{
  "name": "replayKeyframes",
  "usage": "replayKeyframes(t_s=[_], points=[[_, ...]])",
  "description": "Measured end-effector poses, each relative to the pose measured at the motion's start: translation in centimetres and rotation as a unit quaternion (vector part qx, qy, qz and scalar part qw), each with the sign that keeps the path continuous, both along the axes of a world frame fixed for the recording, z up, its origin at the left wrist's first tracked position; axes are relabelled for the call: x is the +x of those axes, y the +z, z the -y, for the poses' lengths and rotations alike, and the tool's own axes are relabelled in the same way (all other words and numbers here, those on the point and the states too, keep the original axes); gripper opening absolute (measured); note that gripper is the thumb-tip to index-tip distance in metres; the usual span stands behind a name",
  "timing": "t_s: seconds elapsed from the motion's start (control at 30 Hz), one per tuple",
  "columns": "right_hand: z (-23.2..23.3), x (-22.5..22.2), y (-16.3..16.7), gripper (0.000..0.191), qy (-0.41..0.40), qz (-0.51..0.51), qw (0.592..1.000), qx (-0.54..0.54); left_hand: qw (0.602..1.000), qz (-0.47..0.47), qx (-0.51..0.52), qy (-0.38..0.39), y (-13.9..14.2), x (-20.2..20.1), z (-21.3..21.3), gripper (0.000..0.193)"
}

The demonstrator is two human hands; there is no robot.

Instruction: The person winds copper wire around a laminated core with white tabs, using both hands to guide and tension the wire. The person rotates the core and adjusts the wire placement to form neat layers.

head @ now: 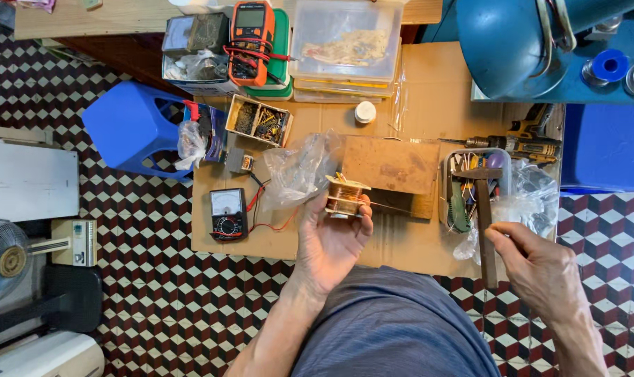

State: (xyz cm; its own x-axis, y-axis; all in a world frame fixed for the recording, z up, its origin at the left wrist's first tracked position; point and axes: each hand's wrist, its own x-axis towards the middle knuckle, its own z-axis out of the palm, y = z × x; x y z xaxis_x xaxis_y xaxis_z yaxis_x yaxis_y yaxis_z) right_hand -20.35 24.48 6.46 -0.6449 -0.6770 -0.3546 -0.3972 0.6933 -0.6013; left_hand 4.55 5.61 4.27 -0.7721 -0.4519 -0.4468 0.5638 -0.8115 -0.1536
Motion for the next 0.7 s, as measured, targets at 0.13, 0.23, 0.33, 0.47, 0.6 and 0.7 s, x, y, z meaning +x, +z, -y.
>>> replayKeyframes(t_s=[0.13,0.23,0.33,0.47,0.6,0.7], points=[[-1.0,-0.2,1.4,0.025,-0.04,-0.01,0.999,0.035,0.999,0.034,-0.027,0.001,-0.7,-0.6,0.0,0.045],[-1.3,-0.5,1.9,0.024,-0.054,-0.023,0.998,0.033,0.998,0.048,-0.026,-0.003,-1.0,-0.9,-0.1,0.043],[-1.4,-0.9,1.6,0.025,-0.034,-0.057,0.998,-0.001,0.997,0.066,-0.033,-0.003,-1.1,-1.1,-0.3,0.041],[-1.7,-1.3,1.1,0.026,-0.046,-0.051,0.997,-0.035,0.995,0.094,-0.032,-0.008,-1.1,-1.3,-0.3,0.042],[-1.1,-1.6,0.3,0.026,-0.06,-0.018,0.998,0.004,0.996,0.087,-0.008,-0.014,-1.1,-1.5,-0.3,0.045],[-0.4,-1.6,-0.4,0.025,-0.068,0.016,0.998,0.003,0.998,0.053,0.008,-0.025,-1.0,-1.7,-0.5,0.049]])
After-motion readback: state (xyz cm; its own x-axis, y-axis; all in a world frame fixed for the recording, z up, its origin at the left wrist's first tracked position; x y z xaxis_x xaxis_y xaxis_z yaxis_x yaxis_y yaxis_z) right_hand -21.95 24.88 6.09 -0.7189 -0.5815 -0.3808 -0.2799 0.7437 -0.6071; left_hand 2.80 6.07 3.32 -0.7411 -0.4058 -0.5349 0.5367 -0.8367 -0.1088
